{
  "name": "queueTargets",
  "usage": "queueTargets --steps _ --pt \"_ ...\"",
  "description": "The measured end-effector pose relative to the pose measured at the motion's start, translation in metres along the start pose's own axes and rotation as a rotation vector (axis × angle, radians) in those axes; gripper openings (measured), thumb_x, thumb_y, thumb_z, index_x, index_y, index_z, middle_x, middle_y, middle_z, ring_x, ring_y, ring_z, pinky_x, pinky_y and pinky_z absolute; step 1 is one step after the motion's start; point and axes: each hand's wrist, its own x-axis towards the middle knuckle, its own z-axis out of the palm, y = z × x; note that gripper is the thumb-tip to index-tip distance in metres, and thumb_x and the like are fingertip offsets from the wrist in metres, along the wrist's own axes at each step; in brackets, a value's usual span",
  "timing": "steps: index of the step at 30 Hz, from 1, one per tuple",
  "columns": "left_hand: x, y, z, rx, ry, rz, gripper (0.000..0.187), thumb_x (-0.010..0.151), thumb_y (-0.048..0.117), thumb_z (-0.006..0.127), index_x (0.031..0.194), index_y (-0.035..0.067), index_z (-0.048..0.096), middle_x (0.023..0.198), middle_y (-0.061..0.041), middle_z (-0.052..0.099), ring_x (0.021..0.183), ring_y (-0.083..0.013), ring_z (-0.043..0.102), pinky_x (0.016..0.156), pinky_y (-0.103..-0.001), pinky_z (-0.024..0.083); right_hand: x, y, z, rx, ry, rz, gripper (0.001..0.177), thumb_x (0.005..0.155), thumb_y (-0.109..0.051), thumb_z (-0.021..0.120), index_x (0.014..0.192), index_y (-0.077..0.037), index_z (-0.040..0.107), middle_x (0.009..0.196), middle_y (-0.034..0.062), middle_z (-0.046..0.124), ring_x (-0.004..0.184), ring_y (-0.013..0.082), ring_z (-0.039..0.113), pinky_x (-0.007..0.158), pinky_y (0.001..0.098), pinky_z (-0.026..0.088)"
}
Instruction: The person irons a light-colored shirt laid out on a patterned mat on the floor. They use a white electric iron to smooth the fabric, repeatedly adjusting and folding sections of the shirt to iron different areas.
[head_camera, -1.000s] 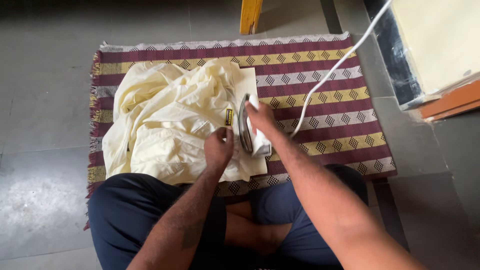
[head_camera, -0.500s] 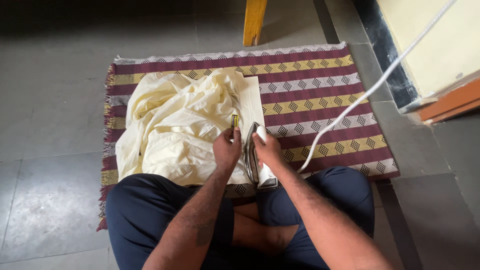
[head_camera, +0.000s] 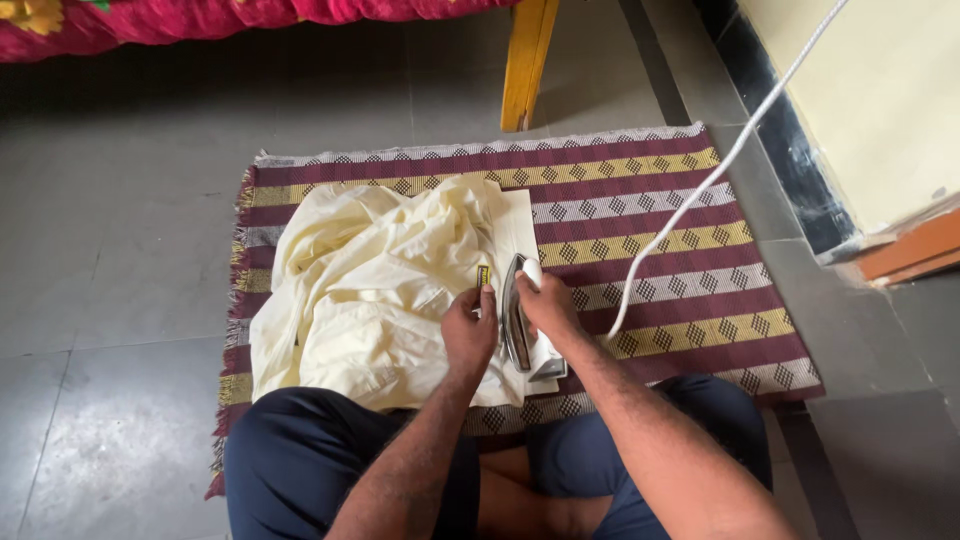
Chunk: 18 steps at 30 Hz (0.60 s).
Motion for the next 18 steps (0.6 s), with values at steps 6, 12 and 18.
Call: queueTargets --steps 6,12,18 --pt "-0.001 -0.001 0.009 -0.027 -0.023 -0.122 0.038 0.095 0.036 0.066 0.106 0.000 0.075 0.088 -0.017 0.077 0.076 -0.0253 0.076 0.072 -0.036 0.057 0.033 -0.012 0.001 0.029 -0.029 -0.013 0.044 0.094 -0.044 0.061 0.082 -0.002 0.065 0.057 0.0096 0.065 0.041 0.0227 0.064 0.040 0.0378 0.051" --pt "0.007 0.002 0.017 -0.003 -0.019 -0.015 0.034 0.096 0.034 0.066 0.097 0.001 0.075 0.091 -0.015 0.076 0.078 -0.0288 0.073 0.073 -0.039 0.056 0.078 -0.028 0.005 0.052 -0.062 -0.050 0.052 0.098 -0.043 0.062 0.073 0.002 0.061 0.051 0.0091 0.058 0.037 0.0227 0.059 0.038 0.0392 0.049" --pt "0.006 -0.006 0.029 0.293 -0.229 0.332 0.024 0.096 0.029 0.066 0.101 0.007 0.073 0.105 -0.014 0.073 0.099 -0.0357 0.067 0.090 -0.048 0.051 0.133 -0.038 0.010 0.058 -0.056 -0.061 0.053 0.100 -0.042 0.061 0.071 0.002 0.060 0.049 0.0088 0.056 0.036 0.0225 0.057 0.037 0.0408 0.048"
